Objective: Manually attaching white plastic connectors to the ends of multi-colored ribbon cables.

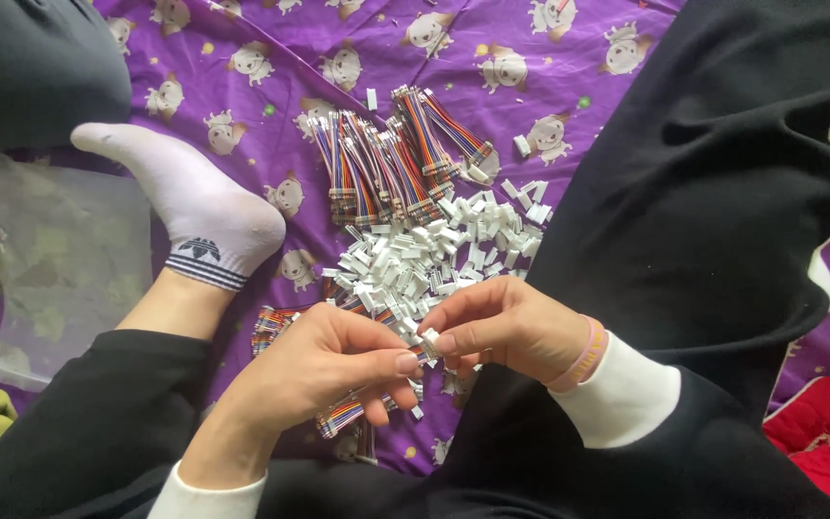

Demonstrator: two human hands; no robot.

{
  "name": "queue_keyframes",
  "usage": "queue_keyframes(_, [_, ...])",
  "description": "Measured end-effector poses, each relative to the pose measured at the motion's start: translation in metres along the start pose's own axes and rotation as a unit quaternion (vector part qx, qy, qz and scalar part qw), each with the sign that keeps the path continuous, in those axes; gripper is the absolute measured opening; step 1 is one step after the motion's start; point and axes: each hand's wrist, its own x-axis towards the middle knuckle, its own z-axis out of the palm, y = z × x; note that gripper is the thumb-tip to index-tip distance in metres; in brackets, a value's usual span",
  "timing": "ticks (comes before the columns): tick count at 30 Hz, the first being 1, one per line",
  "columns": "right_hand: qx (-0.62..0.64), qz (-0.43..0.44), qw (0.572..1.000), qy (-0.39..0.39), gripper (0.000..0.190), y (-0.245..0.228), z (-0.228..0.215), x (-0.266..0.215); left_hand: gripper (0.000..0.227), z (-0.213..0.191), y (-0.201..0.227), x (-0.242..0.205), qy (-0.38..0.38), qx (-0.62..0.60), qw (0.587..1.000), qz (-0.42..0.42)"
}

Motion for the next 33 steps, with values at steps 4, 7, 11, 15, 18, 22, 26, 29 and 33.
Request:
queue_keyframes(4, [0.0, 0.0, 1.0, -0.003, 0.021, -0.001, 0.001, 0.0, 0.018, -0.003, -0.002, 0.004, -0.009, 0.003, 1.0, 0.016])
queue_keyframes(7, [-0.005, -0.005, 1.0, 0.007, 0.021, 0.0, 0.0, 0.001, 0.018, -0.004, -0.002, 0.004, -0.016, -0.005, 1.0, 0.014])
queue_keyframes(11, [0.005, -0.02, 1.0, -0.018, 0.021, 0.002, -0.001, 0.002, 0.018, -0.006, -0.004, 0.003, -0.03, -0.016, 0.999, 0.016])
queue_keyframes(15, [-0.006, -0.052, 0.997, 0.061, 0.021, 0.012, 0.003, 0.007, 0.019, -0.008, -0.012, 0.008, -0.032, 0.018, 0.996, 0.078])
queue_keyframes(18, [-0.006, -0.05, 0.997, 0.067, 0.021, 0.011, 0.005, 0.007, 0.018, -0.006, -0.009, 0.007, -0.014, 0.052, 0.996, 0.07])
queue_keyframes(22, [0.008, -0.044, 0.996, 0.082, 0.02, 0.011, 0.005, 0.008, 0.018, -0.001, -0.002, 0.005, 0.023, 0.12, 0.991, 0.06])
queue_keyframes(26, [-0.028, -0.062, 0.994, 0.091, 0.022, 0.009, 0.01, 0.007, 0.019, -0.006, -0.006, 0.007, 0.005, 0.082, 0.996, 0.047])
queue_keyframes(29, [-0.044, -0.071, 0.993, 0.087, 0.023, 0.012, 0.007, 0.007, 0.02, -0.008, -0.007, 0.009, -0.016, 0.076, 0.996, 0.045])
queue_keyframes(33, [-0.085, -0.102, 0.989, 0.071, 0.022, 0.011, 0.007, 0.007, 0.021, -0.011, -0.01, 0.008, -0.048, 0.039, 0.997, 0.036])
